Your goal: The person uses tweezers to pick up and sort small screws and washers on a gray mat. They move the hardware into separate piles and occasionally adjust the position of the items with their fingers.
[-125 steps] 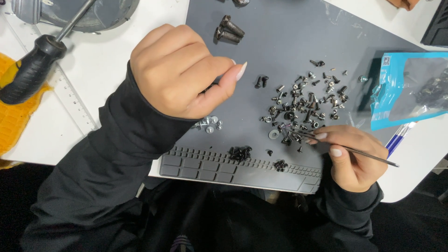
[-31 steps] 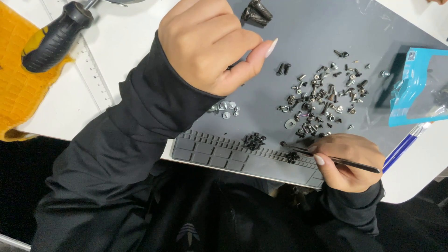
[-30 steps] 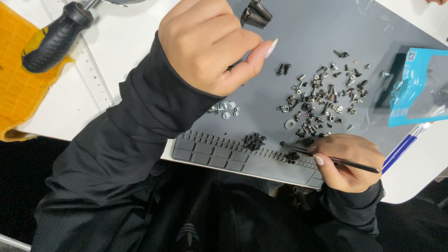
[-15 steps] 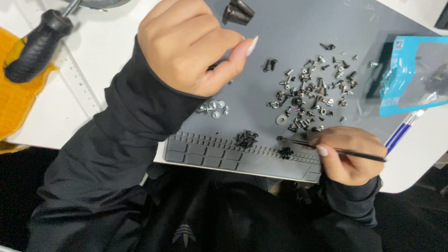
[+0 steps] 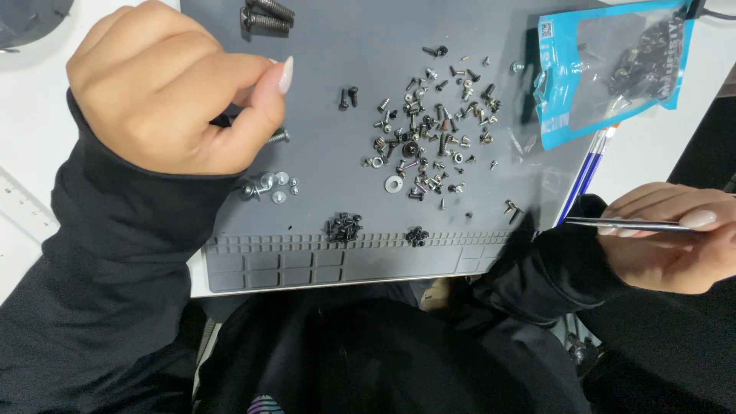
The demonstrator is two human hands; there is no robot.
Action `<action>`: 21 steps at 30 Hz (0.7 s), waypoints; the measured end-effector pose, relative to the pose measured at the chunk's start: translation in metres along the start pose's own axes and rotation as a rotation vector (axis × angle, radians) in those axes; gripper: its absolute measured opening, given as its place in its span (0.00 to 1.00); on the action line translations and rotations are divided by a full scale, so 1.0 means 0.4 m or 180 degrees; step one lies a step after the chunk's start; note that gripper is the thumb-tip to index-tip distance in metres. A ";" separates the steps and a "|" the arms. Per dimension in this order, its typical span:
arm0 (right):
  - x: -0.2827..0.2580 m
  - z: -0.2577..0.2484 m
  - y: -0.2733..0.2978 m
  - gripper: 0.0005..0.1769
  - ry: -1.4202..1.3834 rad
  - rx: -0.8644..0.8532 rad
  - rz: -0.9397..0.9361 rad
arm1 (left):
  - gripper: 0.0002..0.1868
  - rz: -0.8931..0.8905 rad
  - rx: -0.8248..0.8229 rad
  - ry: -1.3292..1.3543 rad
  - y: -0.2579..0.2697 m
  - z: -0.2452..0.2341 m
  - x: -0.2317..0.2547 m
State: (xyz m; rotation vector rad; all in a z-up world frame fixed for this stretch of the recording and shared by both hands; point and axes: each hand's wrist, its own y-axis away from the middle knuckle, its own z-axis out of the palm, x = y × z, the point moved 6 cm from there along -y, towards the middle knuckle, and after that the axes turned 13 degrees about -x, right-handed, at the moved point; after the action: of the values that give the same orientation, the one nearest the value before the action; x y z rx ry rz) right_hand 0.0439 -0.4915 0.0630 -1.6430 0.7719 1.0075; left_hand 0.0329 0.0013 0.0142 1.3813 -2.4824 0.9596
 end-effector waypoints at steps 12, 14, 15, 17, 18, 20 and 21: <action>-0.082 0.170 -0.043 0.24 0.0966 -0.0088 0.0085 | 0.16 0.0038 0.0080 -0.0041 -0.009 -0.007 0.005; -0.107 0.187 -0.017 0.18 0.1425 -0.0627 0.0710 | 0.18 0.0022 0.0145 0.0012 -0.014 -0.007 0.005; -0.121 0.199 -0.015 0.18 0.1422 -0.0622 0.0699 | 0.18 0.0029 0.0148 0.0002 -0.015 -0.007 0.003; -0.143 0.247 -0.012 0.10 0.1661 -0.1284 0.0713 | 0.19 0.0044 0.0228 -0.0023 -0.014 -0.007 0.004; -0.148 0.285 0.006 0.10 0.1668 -0.1287 0.0714 | 0.19 0.0043 0.0232 -0.0017 -0.014 -0.009 0.007; -0.152 0.324 0.041 0.10 0.2064 -0.0593 0.1105 | 0.16 0.0023 0.0224 0.0027 -0.016 -0.012 0.009; -0.143 0.332 0.060 0.10 0.2072 -0.0593 0.1094 | 0.16 0.0027 0.0236 0.0025 -0.016 -0.007 0.006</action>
State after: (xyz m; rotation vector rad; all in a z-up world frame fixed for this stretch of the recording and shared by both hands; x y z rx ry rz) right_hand -0.0346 -0.3702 0.0861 -2.0779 1.4663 0.7834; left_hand 0.0363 -0.0011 0.0202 1.3864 -2.4726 1.0672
